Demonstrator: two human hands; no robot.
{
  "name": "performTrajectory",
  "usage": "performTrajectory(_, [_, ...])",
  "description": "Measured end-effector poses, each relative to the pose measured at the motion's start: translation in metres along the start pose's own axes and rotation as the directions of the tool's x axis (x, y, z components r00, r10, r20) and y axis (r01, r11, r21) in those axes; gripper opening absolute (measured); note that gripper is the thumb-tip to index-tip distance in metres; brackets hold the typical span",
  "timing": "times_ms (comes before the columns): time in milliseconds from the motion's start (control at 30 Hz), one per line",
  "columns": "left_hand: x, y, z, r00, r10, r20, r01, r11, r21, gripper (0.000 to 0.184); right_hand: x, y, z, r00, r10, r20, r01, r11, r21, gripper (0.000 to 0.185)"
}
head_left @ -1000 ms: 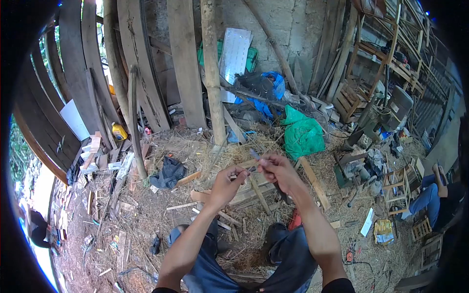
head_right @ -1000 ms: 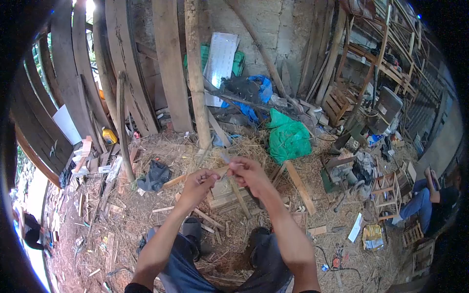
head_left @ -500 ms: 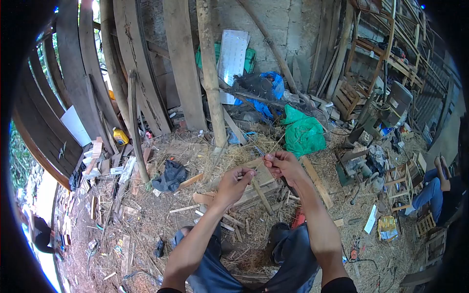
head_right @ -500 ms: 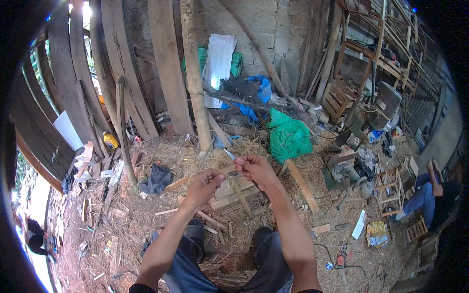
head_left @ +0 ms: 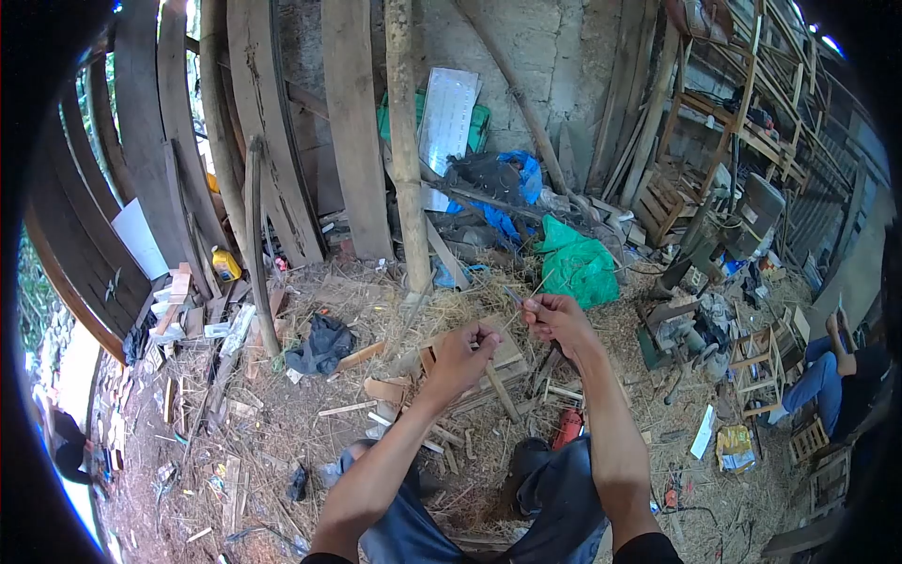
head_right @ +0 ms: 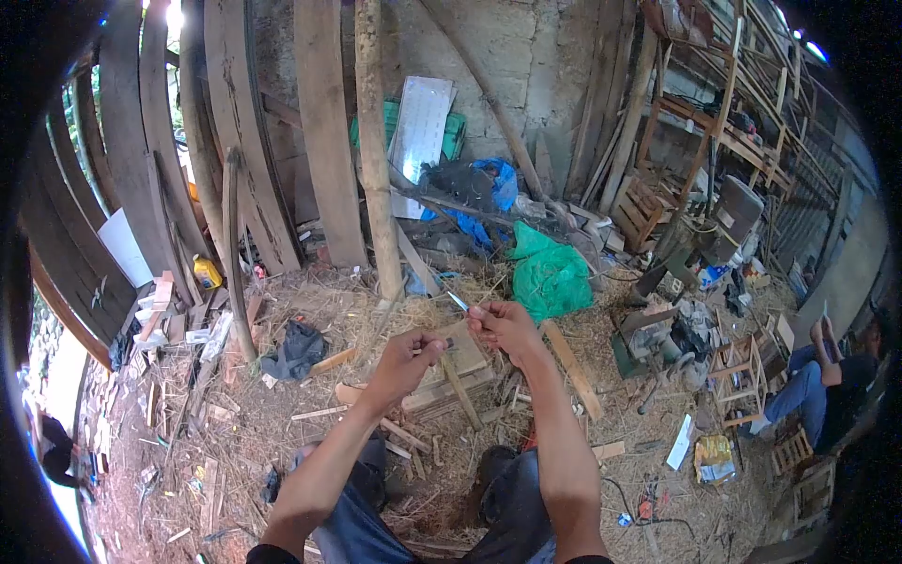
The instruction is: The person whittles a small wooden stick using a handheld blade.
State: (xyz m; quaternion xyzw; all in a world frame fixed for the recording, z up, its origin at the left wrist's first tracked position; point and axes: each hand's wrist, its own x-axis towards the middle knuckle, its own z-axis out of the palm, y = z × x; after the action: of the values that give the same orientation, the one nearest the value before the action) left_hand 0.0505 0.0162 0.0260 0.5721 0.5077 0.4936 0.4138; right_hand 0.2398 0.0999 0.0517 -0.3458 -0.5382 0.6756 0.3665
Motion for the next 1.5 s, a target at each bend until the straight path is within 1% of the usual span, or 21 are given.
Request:
performTrajectory(100, [0.001,-0.004,0.001,0.998,0.053,-0.033,-0.052,0.999,0.011,0.017,0.004,0.006,0.002,1.0,-0.009,-0.01,0.008,1.0,-0.019,0.017])
performTrajectory(200, [-0.003,-0.008,-0.006,0.999,0.009,-0.037,-0.009,1.0,0.002,0.017,0.001,0.024,0.021,0.997,-0.074,-0.038,0.075,0.997,0.012,0.017])
performTrajectory(267, [-0.004,-0.007,-0.013,0.992,0.109,-0.066,-0.106,0.993,0.049,0.016,-0.006,0.026,0.038,0.995,-0.026,0.101,0.042,0.987,-0.153,0.017])
performTrajectory(367, [-0.006,-0.002,-0.018,0.998,0.027,-0.055,-0.024,0.998,0.058,0.015,0.007,0.019,0.02,0.998,-0.049,0.037,0.052,0.994,-0.092,0.015])
performTrajectory(467, [-0.005,-0.01,-0.014,0.995,0.077,-0.061,-0.073,0.995,0.065,0.016,0.003,0.021,0.032,0.997,-0.045,-0.063,0.043,0.999,-0.033,0.014])
performTrajectory(533, [-0.006,-0.014,-0.013,0.993,0.09,-0.072,-0.088,0.996,0.03,0.016,-0.004,0.031,0.043,0.995,-0.082,0.059,0.088,0.99,-0.111,0.015])
performTrajectory(600, [-0.005,-0.011,-0.019,0.991,0.106,-0.084,-0.106,0.994,0.01,0.016,0.004,0.027,0.039,0.997,-0.071,0.011,0.072,0.99,-0.124,0.016])
performTrajectory(667, [-0.01,-0.001,-0.019,0.996,0.018,-0.085,-0.008,0.994,0.112,0.016,0.018,0.023,0.014,0.977,-0.163,-0.141,0.159,0.987,-0.035,0.016])
performTrajectory(733, [-0.009,-0.009,-0.019,0.997,0.051,-0.065,-0.046,0.995,0.086,0.015,0.015,0.02,0.006,0.972,-0.194,-0.131,0.189,0.981,-0.044,0.016])
performTrajectory(867, [-0.011,-0.004,-0.022,0.997,0.077,-0.03,-0.072,0.988,0.137,0.015,0.001,0.022,0.03,0.996,-0.082,-0.027,0.078,0.989,-0.122,0.017])
performTrajectory(933, [-0.015,0.002,-0.023,0.998,0.064,-0.019,-0.062,0.995,0.072,0.015,0.011,0.022,0.009,0.973,-0.068,-0.221,0.085,0.994,0.066,0.016])
performTrajectory(967, [-0.016,0.004,-0.023,0.998,0.057,-0.007,-0.057,0.998,0.004,0.015,0.013,0.015,-0.01,0.981,-0.124,-0.146,0.145,0.98,0.14,0.015])
performTrajectory(1000, [-0.016,0.002,-0.022,0.998,0.06,-0.002,-0.06,0.998,0.006,0.015,0.009,0.014,-0.008,0.98,-0.128,-0.151,0.15,0.979,0.141,0.015])
performTrajectory(1067, [-0.014,-0.004,-0.021,0.996,0.092,-0.006,-0.091,0.994,0.064,0.013,0.0,0.015,0.001,0.987,-0.045,-0.156,0.071,0.984,0.164,0.014])
performTrajectory(1100, [-0.012,-0.007,-0.02,0.996,0.091,-0.007,-0.09,0.994,0.059,0.013,-0.003,0.023,0.016,0.982,-0.034,-0.184,0.042,0.998,0.038,0.013])
performTrajectory(1133, [-0.011,-0.01,-0.02,0.997,0.081,-0.004,-0.081,0.995,0.062,0.013,-0.004,0.023,0.023,0.982,-0.029,-0.185,0.037,0.999,0.037,0.013])
performTrajectory(1200, [-0.011,-0.007,-0.02,0.998,0.065,0.0,-0.065,0.995,0.073,0.014,-0.006,0.025,0.033,1.0,0.022,-0.007,-0.021,0.999,0.029,0.014])
performTrajectory(1267, [-0.016,0.004,-0.021,0.999,0.003,0.033,-0.001,0.999,-0.042,0.014,0.001,0.025,0.022,0.998,-0.017,-0.056,0.023,0.993,0.113,0.016])
performTrajectory(1333, [-0.015,0.002,-0.02,0.999,0.019,0.035,-0.019,1.0,0.005,0.014,0.0,0.016,0.015,0.998,0.053,0.019,-0.054,0.994,0.091,0.014])
performTrajectory(1367, [-0.016,0.0,-0.017,0.999,0.035,0.029,-0.036,0.999,0.038,0.014,0.004,0.019,0.01,0.99,0.007,-0.141,-0.011,1.0,-0.025,0.014])
performTrajectory(1500, [-0.028,0.0,-0.03,0.996,0.041,0.073,-0.034,0.995,-0.091,0.013,0.019,0.023,-0.081,0.902,-0.096,-0.422,0.214,0.946,0.243,0.018])
